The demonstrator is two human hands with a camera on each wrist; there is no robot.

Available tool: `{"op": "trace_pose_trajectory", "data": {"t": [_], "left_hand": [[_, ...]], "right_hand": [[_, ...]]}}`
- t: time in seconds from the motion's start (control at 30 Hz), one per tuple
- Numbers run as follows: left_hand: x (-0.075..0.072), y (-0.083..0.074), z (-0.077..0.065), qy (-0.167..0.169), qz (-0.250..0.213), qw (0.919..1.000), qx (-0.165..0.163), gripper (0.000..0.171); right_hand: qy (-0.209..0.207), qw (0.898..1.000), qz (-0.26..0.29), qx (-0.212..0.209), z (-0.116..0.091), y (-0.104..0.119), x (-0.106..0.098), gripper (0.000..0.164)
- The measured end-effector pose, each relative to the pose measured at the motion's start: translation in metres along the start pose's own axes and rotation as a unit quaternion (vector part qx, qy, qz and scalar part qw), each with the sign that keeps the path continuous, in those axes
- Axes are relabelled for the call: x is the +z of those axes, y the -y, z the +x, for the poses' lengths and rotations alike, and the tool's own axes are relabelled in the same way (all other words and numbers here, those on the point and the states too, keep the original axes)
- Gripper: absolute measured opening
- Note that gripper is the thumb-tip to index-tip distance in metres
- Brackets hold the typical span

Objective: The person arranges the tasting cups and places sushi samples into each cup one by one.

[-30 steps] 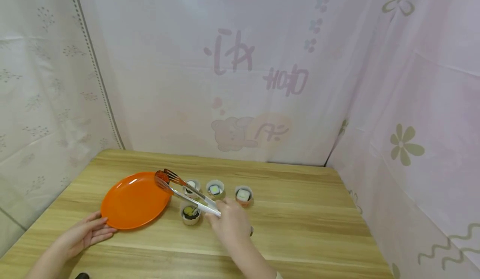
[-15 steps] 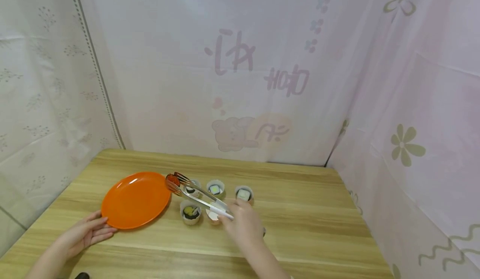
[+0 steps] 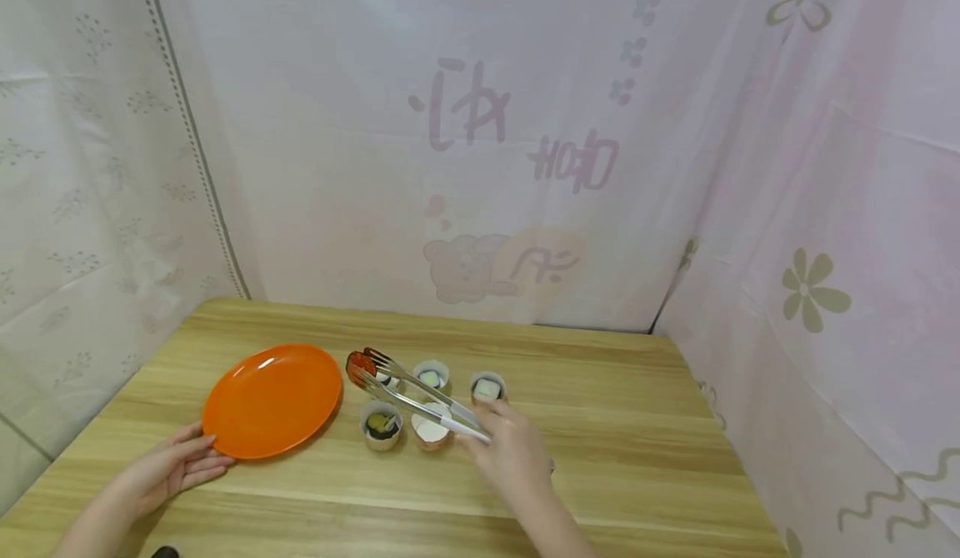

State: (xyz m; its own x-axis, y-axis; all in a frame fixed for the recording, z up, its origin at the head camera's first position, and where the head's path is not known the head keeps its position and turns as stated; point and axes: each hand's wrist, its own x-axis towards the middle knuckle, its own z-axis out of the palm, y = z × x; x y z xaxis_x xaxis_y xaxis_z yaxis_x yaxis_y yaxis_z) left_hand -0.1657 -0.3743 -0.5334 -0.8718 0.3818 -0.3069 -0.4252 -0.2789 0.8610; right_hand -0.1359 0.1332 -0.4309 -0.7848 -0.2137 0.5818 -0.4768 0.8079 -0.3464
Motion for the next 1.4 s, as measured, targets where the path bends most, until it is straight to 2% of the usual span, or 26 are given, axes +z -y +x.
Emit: {"op": "trace_pose_trajectory", "data": {"t": [0.53,0.8,1.23,1.4], "left_hand": [[0.0,0.001,-0.001,-0.005,-0.002,1.0,0.002,0.074],[0.001,0.0,-0.001,-0.011,0.0,0.9999,0.0,0.074],[0.0,-0.001,0.001,-0.012,0.004,0.9999,0.001,0.074],[-0.001,0.001,0.001,-0.015,0.002,0.9999,-0.002,0.075]], "right_hand": [[-0.017,1.0,-0.008,-0.016,-0.011,-0.015,-0.024,0.035],[-0.004,1.0,-0.004,0.0,-0.021,-0.028,-0.032,0.037],[-0.025,0.999,-0.017,-0.043,-0.034,-0.048,-0.041,0.035],[-0.026,0.998,-0.023,-0.047,-0.041,-0.055,-0.044,0.035]]}}
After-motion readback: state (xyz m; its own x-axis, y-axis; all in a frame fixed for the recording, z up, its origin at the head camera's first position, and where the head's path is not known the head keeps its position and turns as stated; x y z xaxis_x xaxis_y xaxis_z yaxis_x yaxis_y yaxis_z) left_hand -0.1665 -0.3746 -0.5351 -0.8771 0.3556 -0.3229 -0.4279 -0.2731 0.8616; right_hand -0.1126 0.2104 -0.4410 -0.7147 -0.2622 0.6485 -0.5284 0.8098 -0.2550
